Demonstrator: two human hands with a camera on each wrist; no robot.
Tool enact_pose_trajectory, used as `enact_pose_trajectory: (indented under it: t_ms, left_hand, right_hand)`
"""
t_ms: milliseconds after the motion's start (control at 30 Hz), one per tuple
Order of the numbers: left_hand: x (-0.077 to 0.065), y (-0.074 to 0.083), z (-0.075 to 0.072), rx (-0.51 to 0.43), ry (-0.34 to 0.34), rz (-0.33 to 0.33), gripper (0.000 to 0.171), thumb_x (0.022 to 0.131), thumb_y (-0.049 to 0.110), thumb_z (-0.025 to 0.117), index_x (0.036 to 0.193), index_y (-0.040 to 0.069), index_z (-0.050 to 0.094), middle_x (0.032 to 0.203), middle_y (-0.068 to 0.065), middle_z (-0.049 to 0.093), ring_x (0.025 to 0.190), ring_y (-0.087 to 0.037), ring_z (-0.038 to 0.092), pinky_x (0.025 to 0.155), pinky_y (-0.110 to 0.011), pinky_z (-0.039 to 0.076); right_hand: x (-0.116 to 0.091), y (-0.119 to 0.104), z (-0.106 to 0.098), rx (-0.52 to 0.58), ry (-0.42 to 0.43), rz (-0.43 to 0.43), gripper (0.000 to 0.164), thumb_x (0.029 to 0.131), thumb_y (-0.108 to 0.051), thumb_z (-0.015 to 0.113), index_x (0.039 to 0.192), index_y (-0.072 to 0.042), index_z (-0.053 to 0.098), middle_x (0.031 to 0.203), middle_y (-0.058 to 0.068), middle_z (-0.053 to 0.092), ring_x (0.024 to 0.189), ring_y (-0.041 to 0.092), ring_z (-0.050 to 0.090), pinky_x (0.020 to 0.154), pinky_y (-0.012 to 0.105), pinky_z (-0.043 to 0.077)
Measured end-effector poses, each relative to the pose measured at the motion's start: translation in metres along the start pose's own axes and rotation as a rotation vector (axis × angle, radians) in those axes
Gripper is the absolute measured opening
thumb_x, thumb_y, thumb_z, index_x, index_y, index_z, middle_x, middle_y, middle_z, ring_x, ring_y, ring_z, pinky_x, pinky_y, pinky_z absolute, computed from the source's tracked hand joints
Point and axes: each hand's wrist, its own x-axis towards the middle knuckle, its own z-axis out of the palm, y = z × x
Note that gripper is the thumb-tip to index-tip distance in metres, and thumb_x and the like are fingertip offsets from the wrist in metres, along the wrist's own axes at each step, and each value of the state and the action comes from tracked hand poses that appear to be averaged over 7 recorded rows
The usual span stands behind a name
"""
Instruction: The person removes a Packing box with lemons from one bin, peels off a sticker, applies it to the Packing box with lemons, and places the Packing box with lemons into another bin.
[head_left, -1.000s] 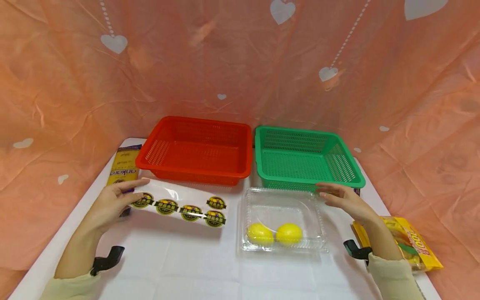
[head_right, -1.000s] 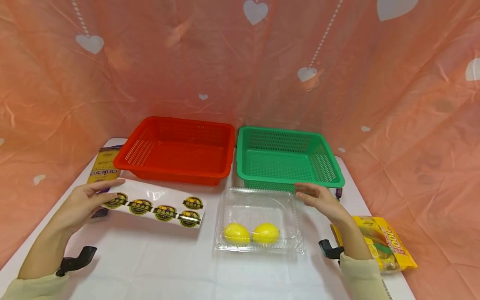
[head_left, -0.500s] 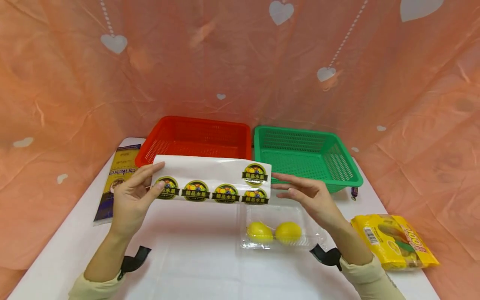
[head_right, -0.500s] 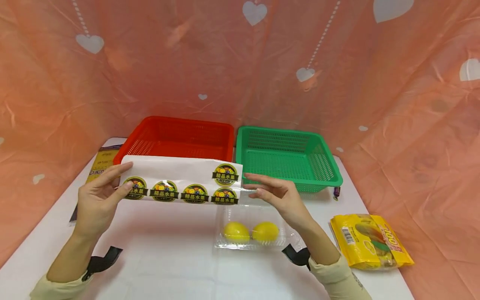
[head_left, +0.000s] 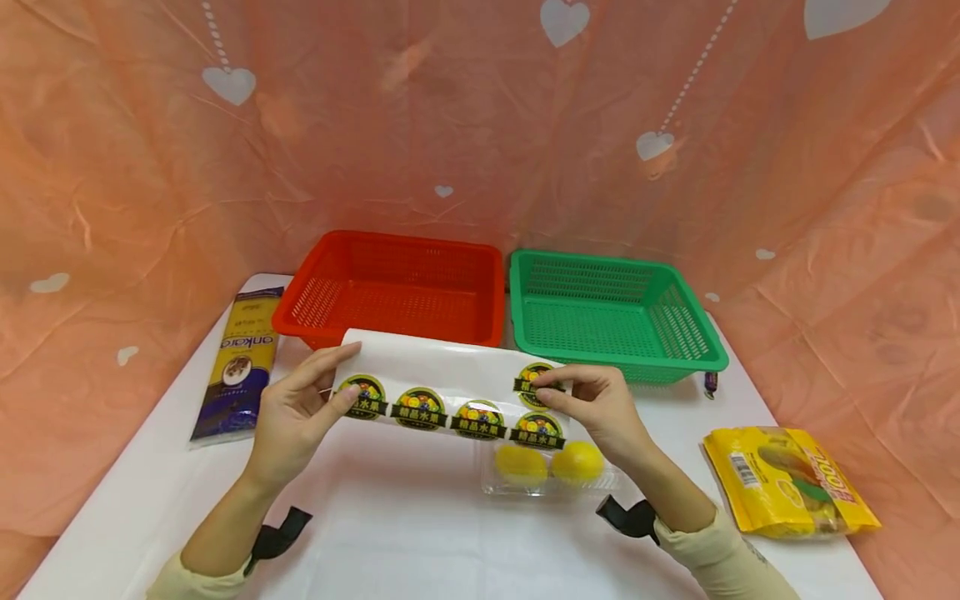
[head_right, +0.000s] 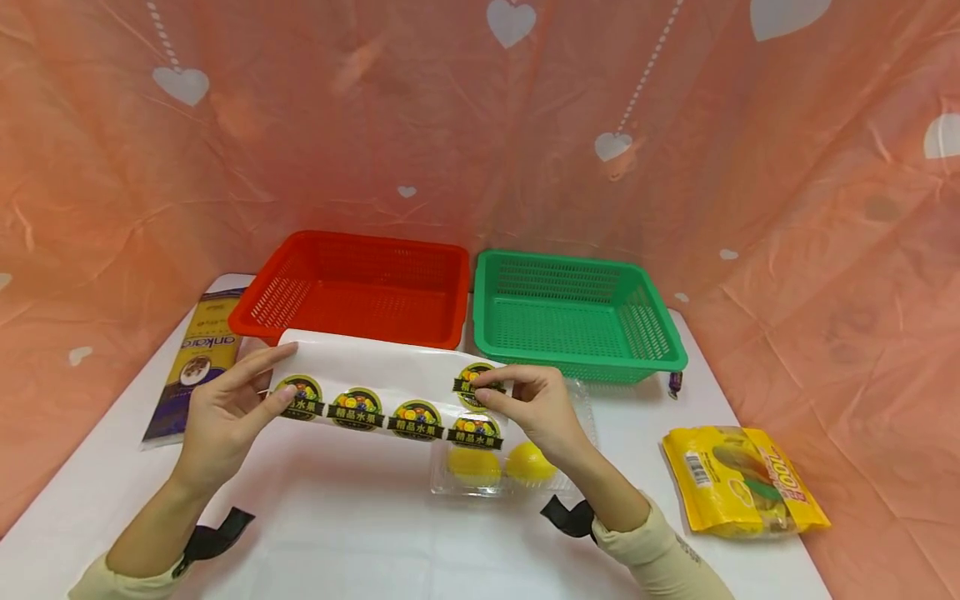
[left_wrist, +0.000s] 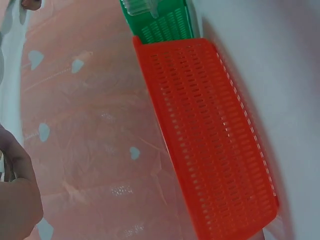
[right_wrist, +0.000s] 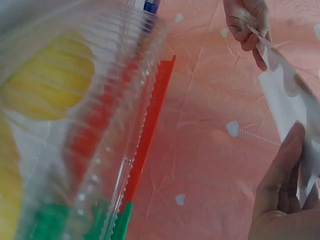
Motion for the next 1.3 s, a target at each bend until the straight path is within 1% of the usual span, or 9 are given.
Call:
enact_pose_trajectory:
  t_ms: [133, 267, 400, 567, 700, 867, 1067, 1167, 1300]
  left_hand:
    - [0.002, 0.000, 0.002, 0.034, 0.020, -0.030, 0.053, 0.087, -0.022, 0.060, 0.138, -0.010, 0.051, 0.133, -0.012, 0.055, 0.112, -0.017, 0.061, 0.091, -0.023, 0.052]
    - [0.011, 0.005, 0.006, 0.203, 0.083, -0.110, 0.062, 0.087, -0.016, 0.065, 0.144, 0.002, 0.047, 0.138, -0.006, 0.050, 0.113, -0.017, 0.054, 0.098, -0.017, 0.046]
    - [0.026, 0.011, 0.015, 0.364, 0.055, -0.102, 0.060, 0.089, -0.008, 0.068, 0.143, 0.007, 0.049, 0.140, -0.003, 0.049, 0.124, -0.018, 0.048, 0.107, -0.025, 0.038]
    - [0.042, 0.019, 0.041, 0.479, -0.208, -0.054, 0.051, 0.091, 0.004, 0.070, 0.140, 0.010, 0.056, 0.138, -0.003, 0.055, 0.131, -0.022, 0.047, 0.109, -0.050, 0.038]
    - [0.047, 0.020, 0.069, 0.491, -0.447, -0.085, 0.054, 0.093, 0.013, 0.071, 0.143, 0.009, 0.053, 0.139, -0.004, 0.057, 0.130, -0.024, 0.051, 0.107, -0.052, 0.042]
    - [0.047, 0.012, 0.092, 0.403, -0.566, -0.230, 0.048, 0.091, 0.011, 0.073, 0.136, 0.002, 0.058, 0.118, -0.008, 0.069, 0.101, -0.018, 0.065, 0.088, -0.035, 0.053]
    - [0.044, -0.002, 0.101, 0.151, -0.516, -0.448, 0.027, 0.089, 0.002, 0.071, 0.115, -0.006, 0.067, 0.093, -0.009, 0.071, 0.078, -0.015, 0.066, 0.073, -0.026, 0.056]
    - [0.040, -0.007, 0.103, 0.029, -0.440, -0.537, 0.025, 0.088, 0.002, 0.071, 0.109, -0.010, 0.066, 0.095, -0.012, 0.072, 0.079, -0.016, 0.068, 0.074, -0.028, 0.057]
    - [0.035, -0.011, 0.107, -0.122, -0.341, -0.636, 0.026, 0.088, 0.002, 0.071, 0.108, -0.011, 0.063, 0.095, -0.014, 0.072, 0.079, -0.018, 0.070, 0.073, -0.031, 0.059]
  right_hand:
    - [-0.001, 0.000, 0.002, -0.060, 0.040, -0.016, 0.012, 0.086, 0.006, 0.072, 0.095, -0.001, 0.077, 0.091, -0.004, 0.073, 0.056, 0.012, 0.034, 0.051, 0.024, 0.031]
    - [-0.003, 0.001, 0.003, -0.123, 0.051, -0.047, 0.012, 0.086, 0.007, 0.072, 0.097, 0.006, 0.073, 0.092, -0.002, 0.072, 0.052, 0.016, 0.030, 0.046, 0.029, 0.026]
    - [-0.006, 0.000, 0.003, -0.124, 0.018, -0.043, 0.016, 0.086, 0.008, 0.072, 0.101, 0.006, 0.072, 0.099, 0.001, 0.071, 0.048, 0.013, 0.026, 0.043, 0.025, 0.026]
    - [-0.011, 0.001, 0.006, -0.051, -0.099, -0.052, 0.017, 0.088, 0.010, 0.068, 0.105, 0.007, 0.069, 0.107, 0.008, 0.070, 0.059, 0.006, 0.046, 0.057, 0.017, 0.046]
    - [-0.012, 0.005, 0.011, -0.093, -0.152, -0.127, 0.018, 0.088, 0.013, 0.066, 0.105, 0.008, 0.068, 0.104, 0.008, 0.070, 0.072, 0.009, 0.055, 0.058, 0.020, 0.045]
    - [-0.012, 0.006, 0.017, -0.152, -0.148, -0.165, 0.019, 0.087, 0.015, 0.066, 0.103, 0.005, 0.070, 0.100, 0.014, 0.071, 0.085, 0.011, 0.063, 0.067, 0.024, 0.051]
    - [-0.009, 0.006, 0.022, -0.186, -0.076, -0.259, 0.022, 0.085, 0.017, 0.066, 0.102, 0.004, 0.070, 0.100, 0.017, 0.068, 0.091, 0.018, 0.062, 0.077, 0.023, 0.052]
    - [-0.006, 0.008, 0.023, -0.318, 0.009, -0.399, 0.018, 0.085, 0.009, 0.072, 0.101, 0.000, 0.073, 0.114, 0.018, 0.064, 0.108, 0.023, 0.058, 0.091, 0.026, 0.048]
    - [0.001, 0.009, 0.022, -0.621, 0.120, -0.728, 0.012, 0.091, -0.013, 0.074, 0.097, -0.003, 0.077, 0.129, 0.025, 0.058, 0.123, 0.037, 0.050, 0.105, 0.040, 0.036]
